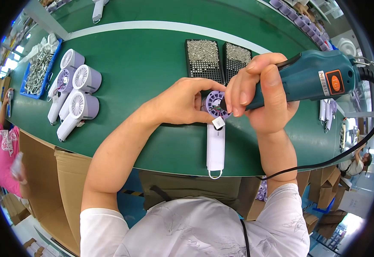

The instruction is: The person assembles handheld fans by positioning components and fastening screws with an electric screwdriver, then places the assembled fans onto the conveyor belt.

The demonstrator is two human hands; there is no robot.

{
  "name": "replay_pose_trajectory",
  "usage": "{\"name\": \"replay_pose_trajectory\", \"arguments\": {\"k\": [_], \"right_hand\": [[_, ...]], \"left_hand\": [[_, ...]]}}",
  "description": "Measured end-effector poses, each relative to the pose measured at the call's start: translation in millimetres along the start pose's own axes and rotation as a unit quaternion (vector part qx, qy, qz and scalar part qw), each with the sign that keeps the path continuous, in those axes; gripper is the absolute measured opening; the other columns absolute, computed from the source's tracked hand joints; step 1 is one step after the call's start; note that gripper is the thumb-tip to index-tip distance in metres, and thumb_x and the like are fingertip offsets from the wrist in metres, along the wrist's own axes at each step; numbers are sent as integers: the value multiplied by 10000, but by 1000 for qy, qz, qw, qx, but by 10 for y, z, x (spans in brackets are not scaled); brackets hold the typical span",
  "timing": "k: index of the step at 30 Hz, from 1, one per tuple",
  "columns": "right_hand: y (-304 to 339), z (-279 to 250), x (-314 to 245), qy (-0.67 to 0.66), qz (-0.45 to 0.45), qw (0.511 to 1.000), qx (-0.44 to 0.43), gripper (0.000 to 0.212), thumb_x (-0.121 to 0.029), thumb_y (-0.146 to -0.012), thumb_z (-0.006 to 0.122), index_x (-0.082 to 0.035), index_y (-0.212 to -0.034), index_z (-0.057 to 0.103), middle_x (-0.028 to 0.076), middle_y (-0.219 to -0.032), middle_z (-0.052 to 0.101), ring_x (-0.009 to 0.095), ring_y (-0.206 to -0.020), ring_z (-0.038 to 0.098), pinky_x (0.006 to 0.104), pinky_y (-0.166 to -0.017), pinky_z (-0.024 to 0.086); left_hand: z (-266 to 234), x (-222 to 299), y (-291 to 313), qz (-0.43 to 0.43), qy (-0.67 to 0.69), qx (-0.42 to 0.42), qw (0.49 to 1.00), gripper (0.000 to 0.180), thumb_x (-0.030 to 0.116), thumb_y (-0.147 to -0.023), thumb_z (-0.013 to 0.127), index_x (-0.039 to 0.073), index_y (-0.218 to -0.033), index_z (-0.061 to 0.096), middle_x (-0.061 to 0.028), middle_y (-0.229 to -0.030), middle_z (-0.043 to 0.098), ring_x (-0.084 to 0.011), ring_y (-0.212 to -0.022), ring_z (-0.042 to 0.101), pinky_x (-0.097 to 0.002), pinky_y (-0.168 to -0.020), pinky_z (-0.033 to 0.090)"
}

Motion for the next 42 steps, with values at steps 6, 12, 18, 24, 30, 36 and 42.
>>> {"name": "replay_pose_trajectory", "arguments": {"k": [6, 12, 18, 24, 30, 36, 42], "right_hand": [[23, 57, 80, 0, 33, 999, 11, 200, -151, -1057, 443, 30, -1078, 525, 72, -590, 502, 163, -411, 487, 339, -401, 466], [96, 141, 169, 17, 65, 998, -10, 76, -59, -991, 539, 15, -994, 520, 96, -614, 545, 162, -454, 536, 309, -419, 467], [77, 284, 279, 31, 108, 993, -22, 136, -3, -911, 666, -10, -840, 550, 41, -584, 579, 107, -465, 566, 250, -425, 437], [94, 231, 239, 14, 98, 995, -18, 136, -13, -908, 667, -10, -808, 574, 28, -582, 584, 93, -464, 565, 237, -422, 428], [102, 118, 135, -12, 109, 991, -73, 86, 28, -933, 555, 36, -1018, 560, 95, -639, 604, 156, -520, 604, 283, -479, 501], [64, 223, 61, 47, 85, 984, -147, 142, -69, -857, 689, 9, -957, 626, 93, -668, 634, 186, -577, 642, 305, -547, 531], [-100, 34, -316, -25, 21, 997, -69, 323, -261, -924, 747, 21, -993, 605, 80, -635, 618, 194, -496, 601, 336, -475, 520]], "left_hand": [[-1, -72, 12, 5, 1, 5, 1000, 619, 120, -669, 881, 16, -1234, 651, -45, -692, 617, -104, -581, 570, -278, -554, 489], [7, -31, -29, 44, -10, 11, 999, 553, 141, -692, 875, -1, -1179, 653, -55, -729, 651, -109, -614, 600, -285, -580, 509], [-11, 58, 19, 60, 41, 27, 997, 320, -17, -738, 803, 9, -1000, 622, -50, -859, 713, -119, -791, 685, -286, -727, 557], [28, 106, 0, 5, 20, -4, 1000, 352, 0, -722, 811, 16, -1029, 640, -28, -845, 710, -114, -788, 681, -282, -713, 550], [71, -76, -5, 57, 62, 27, 996, 534, 112, -697, 877, 32, -1170, 643, -16, -783, 635, -71, -640, 573, -257, -590, 499], [65, 53, -42, 61, 45, 31, 997, 525, 127, -683, 888, 31, -1138, 646, -33, -816, 654, -95, -625, 586, -266, -575, 505], [81, 8, 6, 36, 19, 4, 999, 605, 119, -687, 898, 45, -1226, 633, -49, -860, 663, -89, -613, 578, -265, -565, 504]]}}
Point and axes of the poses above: each hand's wrist, its own y-axis away from the middle knuckle, its own z-axis out of the palm, x = y × z, the point moved 8 cm from there along -y, towards the middle knuckle
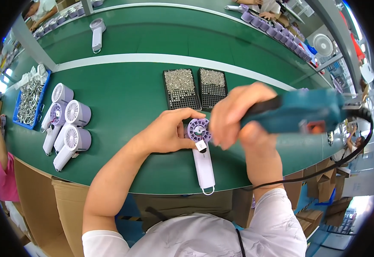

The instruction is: The person assembles handheld fans by positioning components and fastening screws with an electric screwdriver, then places the assembled fans onto the conveyor belt.

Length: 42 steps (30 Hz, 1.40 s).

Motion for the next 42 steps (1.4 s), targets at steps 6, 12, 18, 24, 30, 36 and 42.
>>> {"name": "replay_pose_trajectory", "arguments": {"k": [6, 12, 18, 24, 30, 36, 42], "right_hand": [[145, -901, 102, 176, -69, 964, 185, 88, -22, -998, 502, 33, -986, 570, 70, -599, 523, 172, -424, 507, 342, -421, 462], [285, -1141, 458, 98, -45, 959, 262, 117, -70, -1003, 533, 35, -974, 576, 76, -598, 518, 177, -412, 500, 346, -412, 462], [252, -1020, 566, 93, -23, 963, 251, 125, -69, -999, 545, 49, -971, 578, 82, -604, 519, 180, -416, 507, 349, -409, 467], [246, -1020, 569, 88, -25, 965, 245, 128, -69, -998, 547, 50, -965, 581, 82, -603, 519, 181, -413, 508, 347, -407, 464], [247, -1020, 587, 90, -27, 966, 242, 136, -81, -999, 552, 47, -967, 586, 80, -604, 521, 185, -414, 518, 346, -406, 462], [238, -1004, 575, 49, -37, 963, 263, 78, -18, -954, 613, 49, -916, 602, 72, -582, 566, 147, -413, 538, 303, -402, 484], [233, -995, 601, 49, -31, 965, 256, 80, -12, -955, 607, 48, -904, 597, 75, -583, 567, 148, -412, 534, 301, -405, 480]], "left_hand": [[9, 63, -31, -12, -18, -11, 1000, 657, 122, -678, 901, 38, -1270, 630, -33, -937, 674, -69, -623, 573, -238, -540, 459], [0, 36, -11, -4, -22, -8, 1000, 653, 119, -671, 891, 31, -1260, 625, -76, -1018, 677, -112, -591, 594, -268, -555, 502], [-3, 46, -25, 4, -22, -12, 1000, 666, 69, -659, 883, 35, -1269, 620, -91, -1069, 670, -119, -606, 617, -268, -557, 512], [2, 40, -21, 5, -19, -8, 1000, 670, 65, -656, 880, 33, -1272, 617, -95, -1082, 664, -123, -605, 620, -271, -559, 514], [5, 35, -8, 26, -11, 4, 1000, 691, 29, -652, 893, 35, -1285, 615, -33, -1037, 680, -52, -636, 602, -200, -494, 407], [1, 40, -7, 18, -13, -1, 1000, 681, 31, -657, 890, 35, -1282, 618, -40, -1013, 680, -58, -633, 605, -212, -504, 417], [-3, 50, -15, 20, -24, 2, 1000, 669, 46, -662, 891, 42, -1276, 625, -32, -983, 678, -62, -624, 603, -217, -509, 420]]}}
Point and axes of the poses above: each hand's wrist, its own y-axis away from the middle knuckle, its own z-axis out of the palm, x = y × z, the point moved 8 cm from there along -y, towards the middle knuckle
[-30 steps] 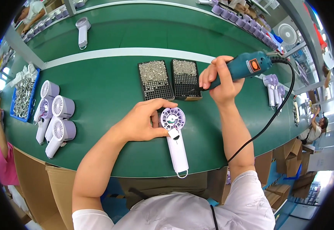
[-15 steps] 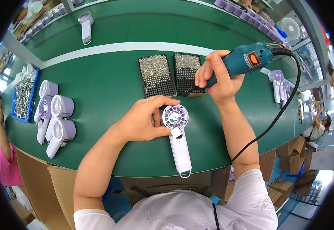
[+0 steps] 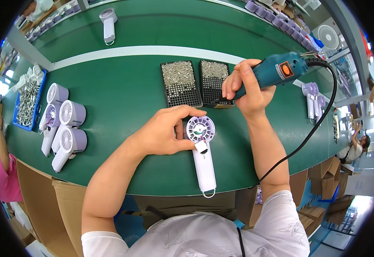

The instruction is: The person assembles handheld fans by positioning components and fastening screws with an electric screwdriver, then places the assembled fans onto the conveyor belt.

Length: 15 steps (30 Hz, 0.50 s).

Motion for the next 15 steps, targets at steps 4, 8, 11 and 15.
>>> {"name": "replay_pose_trajectory", "arguments": {"k": [4, 8, 11, 15], "right_hand": [[23, 46, 7, 54, -1, 998, -33, 92, -52, -999, 545, 29, -958, 562, 85, -615, 537, 176, -415, 515, 343, -412, 474], [10, 148, 3, 111, 10, 994, -23, 42, -2, -975, 565, 33, -952, 562, 79, -614, 553, 170, -432, 536, 333, -421, 484], [8, 178, 3, 138, 15, 990, -20, 56, -9, -975, 567, 43, -956, 572, 70, -606, 549, 169, -439, 545, 330, -423, 486], [-2, 111, -69, 105, -4, 994, 5, 78, -22, -979, 561, 53, -968, 581, 80, -625, 550, 175, -438, 540, 336, -422, 483]], "left_hand": [[2, -17, 9, -7, 5, -2, 1000, 670, 53, -661, 892, 43, -1276, 626, -29, -969, 676, -65, -621, 601, -219, -510, 420], [-2, -27, 11, -11, 3, -5, 1000, 682, 65, -655, 895, 46, -1281, 625, -27, -959, 675, -66, -619, 597, -219, -513, 420], [-14, 8, 11, -20, -4, -12, 1000, 662, 82, -660, 884, 40, -1267, 624, -56, -971, 680, -96, -602, 604, -247, -535, 466], [-5, 16, -3, -25, -6, -9, 1000, 636, 109, -671, 874, 34, -1250, 622, -87, -967, 687, -123, -586, 610, -274, -557, 507]]}}
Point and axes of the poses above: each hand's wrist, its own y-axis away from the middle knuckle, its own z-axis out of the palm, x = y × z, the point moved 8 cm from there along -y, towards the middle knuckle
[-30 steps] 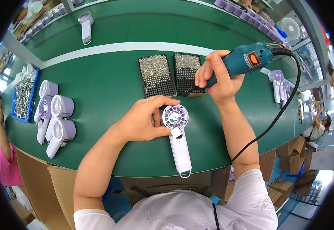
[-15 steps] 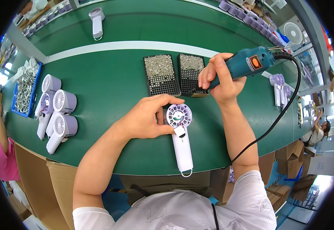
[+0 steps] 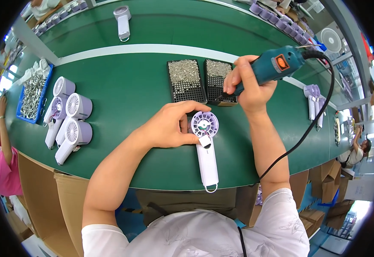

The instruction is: The person assembles handheld fans by positioning components and fastening screws with an electric screwdriver, then places the assembled fans onto the conveyor belt.

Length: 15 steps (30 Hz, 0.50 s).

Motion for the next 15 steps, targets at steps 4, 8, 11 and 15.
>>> {"name": "replay_pose_trajectory", "arguments": {"k": [4, 8, 11, 15], "right_hand": [[-37, 12, -179, -83, -16, 996, 9, 67, -2, -953, 604, 64, -950, 596, 73, -594, 568, 164, -436, 551, 323, -432, 491], [-16, 72, -426, -128, -46, 990, -24, 121, -57, -997, 520, 55, -990, 564, 78, -616, 537, 156, -412, 503, 346, -420, 493], [41, 185, -524, -171, -50, 982, -68, 127, -72, -1004, 513, 42, -995, 566, 76, -601, 526, 153, -417, 504, 343, -418, 483], [125, 280, -542, -181, -37, 979, -87, 114, -67, -1005, 513, 31, -993, 570, 73, -594, 524, 158, -418, 505, 341, -423, 483]], "left_hand": [[-15, -87, 4, -17, -3, 7, 1000, 678, 134, -647, 901, 49, -1261, 627, -46, -985, 706, -76, -613, 598, -225, -537, 460], [-11, -98, -12, -29, -18, -1, 999, 645, 145, -650, 900, 35, -1230, 641, -44, -928, 707, -71, -608, 598, -224, -527, 458], [-22, -92, -9, -17, -18, 6, 1000, 639, 137, -648, 900, 23, -1221, 641, -40, -887, 697, -70, -605, 599, -222, -518, 456], [-26, -77, 0, -34, 2, 5, 999, 616, 171, -668, 889, 0, -1204, 637, -66, -746, 656, -116, -573, 606, -282, -563, 518]]}}
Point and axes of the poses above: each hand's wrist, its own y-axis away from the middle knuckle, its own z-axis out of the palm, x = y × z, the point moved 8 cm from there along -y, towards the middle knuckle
